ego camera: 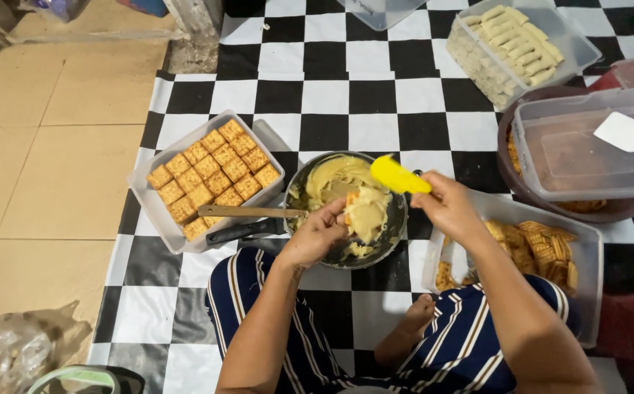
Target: Spreading a yellow filling onto square biscuits using a spatula and arranging them in a container.
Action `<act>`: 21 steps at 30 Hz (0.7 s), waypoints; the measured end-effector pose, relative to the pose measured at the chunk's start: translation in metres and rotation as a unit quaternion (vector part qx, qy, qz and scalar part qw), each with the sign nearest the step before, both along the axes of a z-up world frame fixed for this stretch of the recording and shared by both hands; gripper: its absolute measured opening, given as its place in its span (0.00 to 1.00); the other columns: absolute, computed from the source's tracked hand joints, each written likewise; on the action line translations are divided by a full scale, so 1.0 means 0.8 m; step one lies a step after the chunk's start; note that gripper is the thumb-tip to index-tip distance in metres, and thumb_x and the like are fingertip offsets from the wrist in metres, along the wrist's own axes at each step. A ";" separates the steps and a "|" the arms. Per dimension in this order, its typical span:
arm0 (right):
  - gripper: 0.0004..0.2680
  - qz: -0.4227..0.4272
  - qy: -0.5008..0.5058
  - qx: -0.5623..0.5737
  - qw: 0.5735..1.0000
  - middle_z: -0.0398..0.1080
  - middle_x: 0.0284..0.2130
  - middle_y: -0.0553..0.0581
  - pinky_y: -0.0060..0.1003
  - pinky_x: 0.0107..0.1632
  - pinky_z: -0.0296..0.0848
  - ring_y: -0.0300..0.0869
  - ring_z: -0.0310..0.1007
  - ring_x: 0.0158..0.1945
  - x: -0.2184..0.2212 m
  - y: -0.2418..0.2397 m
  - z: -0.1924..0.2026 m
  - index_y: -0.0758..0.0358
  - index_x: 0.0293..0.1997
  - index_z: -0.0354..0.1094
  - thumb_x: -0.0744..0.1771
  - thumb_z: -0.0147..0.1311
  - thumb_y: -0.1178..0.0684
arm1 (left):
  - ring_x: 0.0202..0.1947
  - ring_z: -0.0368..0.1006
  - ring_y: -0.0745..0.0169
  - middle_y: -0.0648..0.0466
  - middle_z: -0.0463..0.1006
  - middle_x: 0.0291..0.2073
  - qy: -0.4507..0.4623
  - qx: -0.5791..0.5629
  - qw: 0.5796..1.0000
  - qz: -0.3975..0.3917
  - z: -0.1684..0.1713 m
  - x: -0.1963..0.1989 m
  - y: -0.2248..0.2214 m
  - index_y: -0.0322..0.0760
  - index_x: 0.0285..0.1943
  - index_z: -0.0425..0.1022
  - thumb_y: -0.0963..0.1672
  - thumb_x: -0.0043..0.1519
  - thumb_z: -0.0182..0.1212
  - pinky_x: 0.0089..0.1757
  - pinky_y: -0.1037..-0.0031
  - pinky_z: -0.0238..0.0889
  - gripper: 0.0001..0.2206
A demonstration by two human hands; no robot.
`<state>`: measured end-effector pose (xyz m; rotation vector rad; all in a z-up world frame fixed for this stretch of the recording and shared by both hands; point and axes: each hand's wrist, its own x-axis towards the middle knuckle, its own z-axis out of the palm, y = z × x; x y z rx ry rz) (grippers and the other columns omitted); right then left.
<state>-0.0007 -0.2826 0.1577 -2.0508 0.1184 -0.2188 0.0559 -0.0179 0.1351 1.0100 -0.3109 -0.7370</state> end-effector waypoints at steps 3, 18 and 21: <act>0.08 0.020 0.040 0.016 0.999 0.79 0.29 0.59 0.41 0.43 0.73 0.44 0.74 0.32 -0.002 0.009 -0.006 0.64 0.44 0.74 0.64 0.54 0.66 | 0.46 0.78 0.57 0.41 0.81 0.51 -0.005 0.021 1.000 -0.013 -0.020 0.004 -0.001 0.25 0.75 0.60 0.31 0.58 0.49 0.47 0.63 0.76 0.30; 0.11 -0.026 0.086 0.264 0.960 0.71 0.32 0.60 0.23 0.20 0.59 0.32 0.59 0.20 -0.012 0.058 -0.016 0.69 0.58 0.59 0.68 0.45 0.63 | 0.47 0.79 0.37 0.31 0.78 0.51 0.221 -0.101 0.968 0.053 -0.024 0.016 -0.004 0.27 0.65 0.68 0.31 0.55 0.47 0.49 0.51 0.74 0.26; 0.07 -0.075 0.040 0.129 0.988 0.73 0.30 0.62 0.30 0.26 0.64 0.38 0.64 0.23 -0.017 0.056 -0.003 0.70 0.51 0.64 0.69 0.49 0.64 | 0.52 0.75 0.30 0.26 0.73 0.57 0.216 -0.128 0.964 0.082 -0.043 0.028 -0.004 0.27 0.70 0.63 0.31 0.55 0.45 0.51 0.47 0.71 0.29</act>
